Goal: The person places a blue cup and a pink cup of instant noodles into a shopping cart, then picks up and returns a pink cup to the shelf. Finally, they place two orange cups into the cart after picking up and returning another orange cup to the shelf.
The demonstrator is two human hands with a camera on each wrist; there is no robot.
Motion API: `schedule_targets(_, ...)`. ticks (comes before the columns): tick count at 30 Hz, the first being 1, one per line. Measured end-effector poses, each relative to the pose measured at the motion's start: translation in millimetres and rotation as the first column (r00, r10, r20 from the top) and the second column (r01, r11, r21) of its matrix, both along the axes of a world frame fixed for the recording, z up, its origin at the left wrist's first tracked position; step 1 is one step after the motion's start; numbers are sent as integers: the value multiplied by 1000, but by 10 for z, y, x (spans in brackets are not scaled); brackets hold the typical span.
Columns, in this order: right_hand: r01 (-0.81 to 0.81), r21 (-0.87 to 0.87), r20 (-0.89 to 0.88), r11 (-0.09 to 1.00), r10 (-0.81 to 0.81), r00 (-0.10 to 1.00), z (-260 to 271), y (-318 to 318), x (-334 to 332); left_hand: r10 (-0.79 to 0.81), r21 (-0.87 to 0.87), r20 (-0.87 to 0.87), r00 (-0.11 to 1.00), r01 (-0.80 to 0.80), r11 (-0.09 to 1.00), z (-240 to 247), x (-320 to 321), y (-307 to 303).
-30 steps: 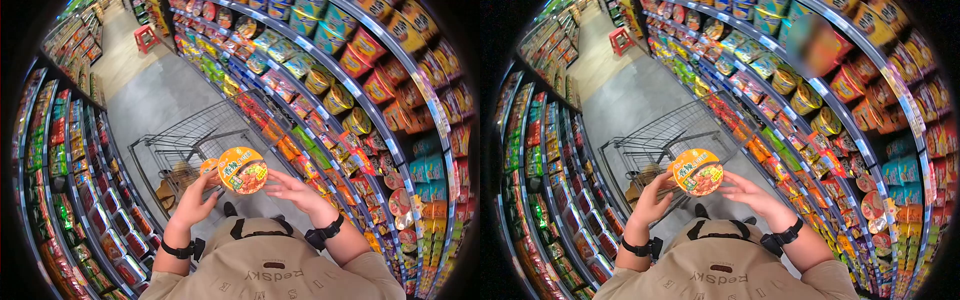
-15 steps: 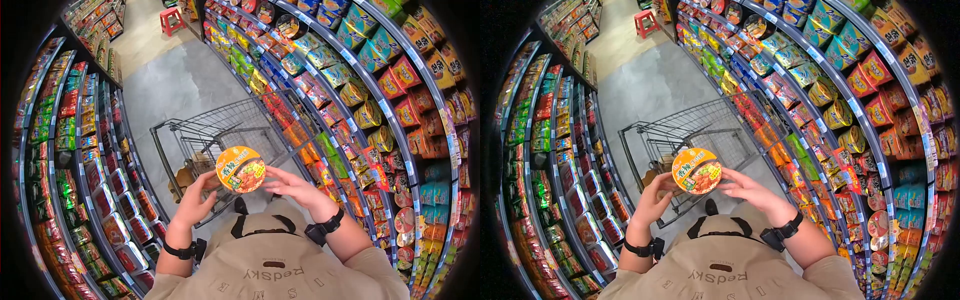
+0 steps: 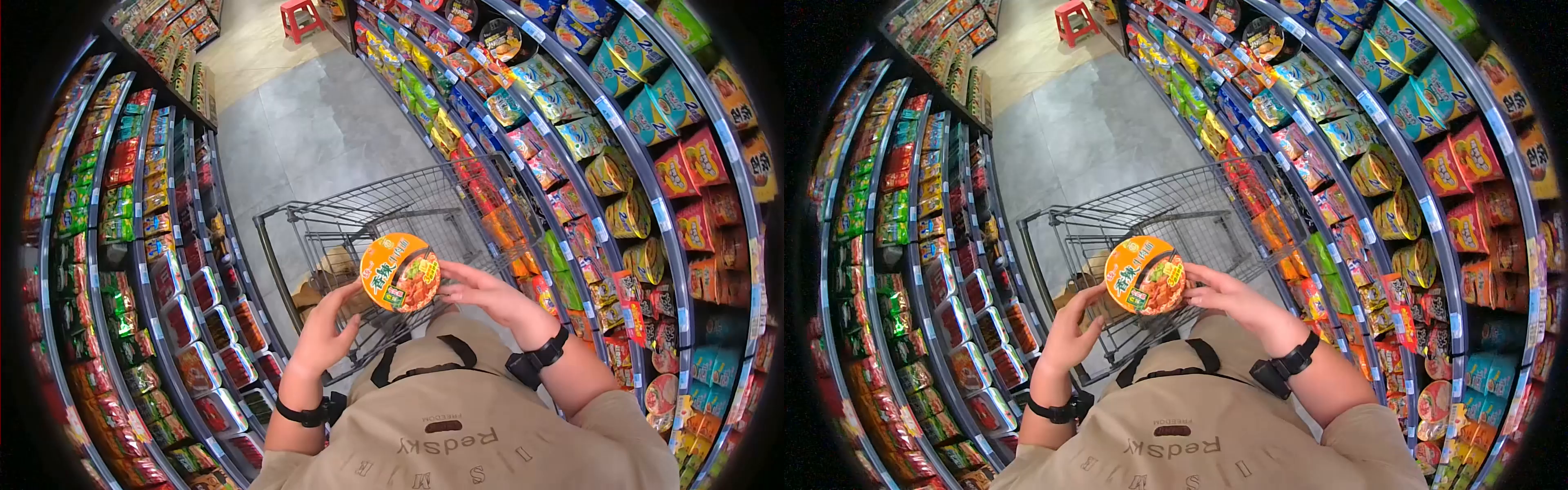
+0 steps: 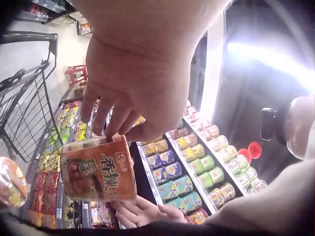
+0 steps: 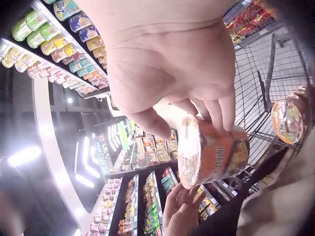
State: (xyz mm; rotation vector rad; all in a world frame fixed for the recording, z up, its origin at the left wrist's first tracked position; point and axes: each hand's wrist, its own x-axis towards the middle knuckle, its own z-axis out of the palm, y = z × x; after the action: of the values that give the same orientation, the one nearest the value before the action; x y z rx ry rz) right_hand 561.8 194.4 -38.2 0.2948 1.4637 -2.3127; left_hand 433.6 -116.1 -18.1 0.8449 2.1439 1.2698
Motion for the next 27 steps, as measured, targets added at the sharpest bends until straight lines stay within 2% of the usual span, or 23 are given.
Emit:
schedule_targets(5, -2, -42, 23, 999, 3, 1000, -106, 327, -416, 36, 10, 98, 995, -37, 999, -226, -278, 321)
schedule_targets(7, -12, -33, 55, 999, 14, 998, -207, 493, -509, 140, 162, 239, 961, -182, 970, -485, -359, 513)
schedule_targets(9, -12, -20, 69, 1000, 13, 998, -316, 639, -560, 87, 178, 243, 966, -133, 975, -689, -468, 748)
schedule_targets(11, 8, 47, 106, 999, -13, 994, -512, 757, -563, 205, 181, 409, 889, -300, 937, -845, -524, 1027)
schedule_targets(12, -7, 35, 130, 999, 2, 992, -648, 840, -564, 244, 164, 402, 882, -332, 929, -921, -553, 1200)
schedule_targets(13, 5, 21, 148, 1000, -9, 989, -776, 911, -568, 238, 146, 415, 878, -323, 935, -1076, -618, 1305)
schedule_targets(15, -9, 73, 220, 997, -7, 975, -1043, 1036, -585, 231, -43, 387, 893, -233, 971, -1449, -737, 1485)
schedule_targets(17, 13, 65, 256, 998, -29, 966, -1343, 1142, -585, 231, -102, 380, 896, -208, 973, -1632, -819, 1723)
schedule_targets(19, 15, 46, 284, 999, -28, 958, -1633, 1260, -578, 141, -192, 207, 968, -102, 976, -1952, -897, 1927)
schedule_targets(20, 42, 20, 293, 999, -46, 955, -1774, 1301, -571, 138, -221, 150, 979, -103, 970, -2095, -929, 2024)
schedule_targets(21, 60, 14, 309, 998, -61, 949, -1946, 1329, -548, 122, -229, 165, 979, -82, 970, -2218, -963, 2120)
schedule_targets(23, 158, -28, 508, 987, -123, 853, -2259, 1394, -526, 36, -437, 163, 986, 39, 898, -2458, -1039, 2308)
schedule_targets(24, 171, -24, 549, 985, -130, 825, -2347, 1432, -527, -2, -487, 165, 986, 83, 870, -2580, -1066, 2398)
schedule_targets(25, 183, -32, 562, 983, -134, 817, -2445, 1471, -527, -11, -494, 178, 984, 99, 864, -2726, -1081, 2474)
schedule_targets(27, 238, -24, 670, 971, -161, 725, -2649, 1527, -542, -58, -559, 288, 956, 217, 800, -3044, -1095, 2581)
